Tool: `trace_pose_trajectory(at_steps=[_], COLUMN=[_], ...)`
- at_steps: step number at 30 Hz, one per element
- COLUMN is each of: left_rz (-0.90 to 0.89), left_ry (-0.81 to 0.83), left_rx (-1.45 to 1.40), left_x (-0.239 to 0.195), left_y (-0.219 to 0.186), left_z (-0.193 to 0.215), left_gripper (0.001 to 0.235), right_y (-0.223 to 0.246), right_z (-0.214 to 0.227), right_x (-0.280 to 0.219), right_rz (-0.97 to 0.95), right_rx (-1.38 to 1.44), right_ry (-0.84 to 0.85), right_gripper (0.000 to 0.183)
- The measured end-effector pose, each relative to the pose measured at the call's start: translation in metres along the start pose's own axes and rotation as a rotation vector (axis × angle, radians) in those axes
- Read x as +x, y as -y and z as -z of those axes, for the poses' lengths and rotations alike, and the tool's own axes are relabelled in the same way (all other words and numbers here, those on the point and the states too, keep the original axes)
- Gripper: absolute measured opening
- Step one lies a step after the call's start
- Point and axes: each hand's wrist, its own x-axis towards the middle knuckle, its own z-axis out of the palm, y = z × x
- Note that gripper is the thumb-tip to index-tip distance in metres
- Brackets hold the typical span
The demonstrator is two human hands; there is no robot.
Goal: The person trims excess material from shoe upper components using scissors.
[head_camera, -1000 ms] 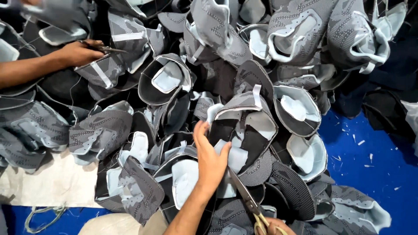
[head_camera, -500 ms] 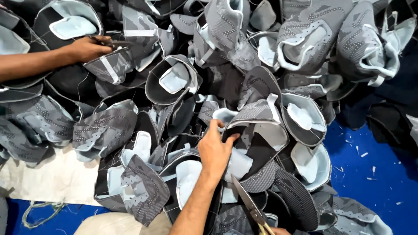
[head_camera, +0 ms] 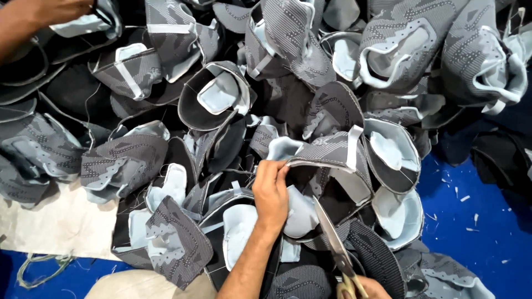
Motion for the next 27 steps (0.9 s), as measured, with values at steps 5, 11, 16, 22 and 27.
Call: trace_pose_trajectory(at_steps=[5, 11, 16, 22, 27], left_rz=[0.085, 0.099, 0.049, 0.18, 0.124], left_ry=[-0.061, -0.076, -0.142, -0.051, -0.045], left_rx=[-0.082, -0.064, -0.018, -0.004, 0.024], left_x=[0.0, -0.004, -0.005, -0.006, -0.006], left_y=[-0.002, 0.003, 0.0, 0.006, 0.009], left_z=[0.005, 0.005, 0.007, 0.005, 0.003], left_gripper=[0.005, 0.002, 0.002, 0.005, 0.005], right_y=[0.095, 0.11, 0.128, 0.15, 0.179], right_z=[-0.076, -0.088, -0.086, -0.1, -0.118], right_x=[0.025, 0.045, 0.054, 0.059, 0.061], right_rz=[0.098, 0.159, 0.151, 0.13, 0.066], right_rx=[0.144, 0.172, 0.155, -0.088, 0.084], right_ry=[0.035, 0.109, 0.16, 0.118, 0.072], right_gripper=[0.088, 0.099, 0.095, 0.09, 0.082])
